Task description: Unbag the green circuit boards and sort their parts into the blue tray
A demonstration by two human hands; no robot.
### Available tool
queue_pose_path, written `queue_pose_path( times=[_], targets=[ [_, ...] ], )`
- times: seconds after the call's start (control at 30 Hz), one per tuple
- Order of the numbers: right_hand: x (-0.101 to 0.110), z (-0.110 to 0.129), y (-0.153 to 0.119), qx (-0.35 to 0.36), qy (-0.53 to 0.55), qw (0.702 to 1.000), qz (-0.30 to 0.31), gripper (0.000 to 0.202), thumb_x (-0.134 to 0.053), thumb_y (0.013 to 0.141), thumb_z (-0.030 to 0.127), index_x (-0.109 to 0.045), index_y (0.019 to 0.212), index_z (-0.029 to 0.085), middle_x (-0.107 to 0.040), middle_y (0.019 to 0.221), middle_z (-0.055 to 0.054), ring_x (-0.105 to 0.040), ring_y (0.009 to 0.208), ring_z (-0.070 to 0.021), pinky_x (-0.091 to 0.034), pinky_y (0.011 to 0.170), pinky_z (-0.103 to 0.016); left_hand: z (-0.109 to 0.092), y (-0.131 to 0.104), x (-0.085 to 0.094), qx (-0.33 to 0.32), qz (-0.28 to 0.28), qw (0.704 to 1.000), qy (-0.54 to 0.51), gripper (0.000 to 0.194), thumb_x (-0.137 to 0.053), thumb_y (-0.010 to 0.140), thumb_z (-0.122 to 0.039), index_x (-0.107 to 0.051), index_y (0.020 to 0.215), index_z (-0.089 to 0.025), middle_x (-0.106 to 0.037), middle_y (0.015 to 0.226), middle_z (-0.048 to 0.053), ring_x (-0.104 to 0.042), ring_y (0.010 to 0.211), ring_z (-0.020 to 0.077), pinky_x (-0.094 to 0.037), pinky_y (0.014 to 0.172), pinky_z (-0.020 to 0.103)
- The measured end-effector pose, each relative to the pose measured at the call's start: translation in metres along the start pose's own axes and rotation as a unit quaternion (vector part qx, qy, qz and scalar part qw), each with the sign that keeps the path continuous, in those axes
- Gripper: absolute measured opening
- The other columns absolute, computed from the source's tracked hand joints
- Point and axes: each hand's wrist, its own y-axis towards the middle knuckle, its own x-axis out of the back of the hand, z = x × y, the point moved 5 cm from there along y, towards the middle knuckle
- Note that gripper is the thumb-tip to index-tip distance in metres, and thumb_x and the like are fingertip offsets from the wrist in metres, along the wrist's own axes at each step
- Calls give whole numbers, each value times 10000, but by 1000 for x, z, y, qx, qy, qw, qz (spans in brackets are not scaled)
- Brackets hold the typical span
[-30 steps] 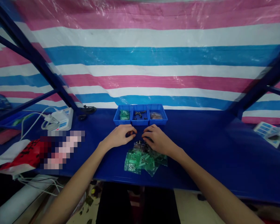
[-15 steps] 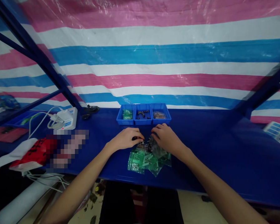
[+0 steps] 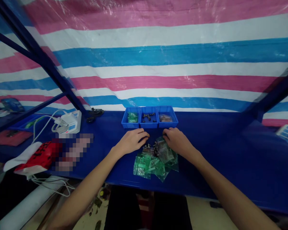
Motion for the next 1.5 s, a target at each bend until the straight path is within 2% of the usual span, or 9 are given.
queue_pose_path(
  times=[0.17,0.33,0.4,0.53,0.77,0.93,1.13,1.33,1.5],
  targets=[
    [-3,-5,3,11,43,999,-12,133,-515,921,211,-643,892,189,-669,871,-74,-613,818,-231,-403,728,-319,8,-36,35,83,-86,992,46,238,-462,1013,-275,-632,1173,-229,-632,1106,56,-609,1063,217,-469,940,374],
    [3,-4,4,9,75,996,-44,142,-489,909,195,-619,851,194,-668,836,-64,-605,789,-221,-395,710,-312,59,-133,72,314,-234,906,161,336,-529,961,-362,-619,1230,-182,-499,1310,148,-535,1183,318,-431,1041,463],
    [7,-3,4,10,87,995,-58,139,-478,902,193,-606,845,195,-668,827,-64,-605,787,-221,-396,709,-311,81,-164,74,399,-233,865,195,445,-575,923,-410,-580,1302,-175,-414,1385,181,-506,1214,370,-430,1041,512],
    [11,-4,4,13,130,989,-66,128,-462,886,208,-573,824,202,-660,782,-47,-599,721,-199,-400,687,-302,103,-186,66,464,-180,847,186,513,-581,910,-442,-552,1346,-173,-382,1368,212,-511,1192,397,-462,989,549],
    [24,-9,4,4,216,974,-67,173,-455,905,327,-559,813,225,-603,677,-2,-529,607,-166,-391,578,-268,61,-141,73,370,-252,877,172,362,-528,956,-393,-610,1227,-168,-517,1239,161,-565,1111,324,-482,984,479],
    [30,-12,6,-24,265,959,-93,204,-477,916,382,-580,851,218,-558,661,7,-488,573,-155,-393,566,-272,10,-53,51,166,-141,975,49,278,-469,995,-260,-575,1249,-225,-602,1160,71,-609,1065,232,-518,923,357],
    [25,-9,5,-54,371,914,-156,217,-498,926,436,-563,907,229,-545,671,19,-506,542,-156,-421,531,-281,-17,26,28,-5,-38,996,77,447,-541,903,-128,-473,1338,-207,-570,1192,93,-607,1050,245,-529,806,317],
    [26,0,4,-68,467,866,-166,248,-592,873,472,-575,866,224,-561,641,24,-522,555,-154,-450,524,-276,-12,33,3,-95,-37,992,78,583,-572,899,-167,-345,1435,-197,-462,1358,139,-519,1231,289,-514,939,387],
    [22,10,3,-75,481,861,-147,267,-615,864,472,-636,891,207,-625,704,-5,-548,595,-157,-451,525,-265,-11,23,-2,-103,-105,986,77,358,-488,972,-212,-492,1327,-166,-493,1326,159,-539,1200,284,-509,962,425]
  ],
)
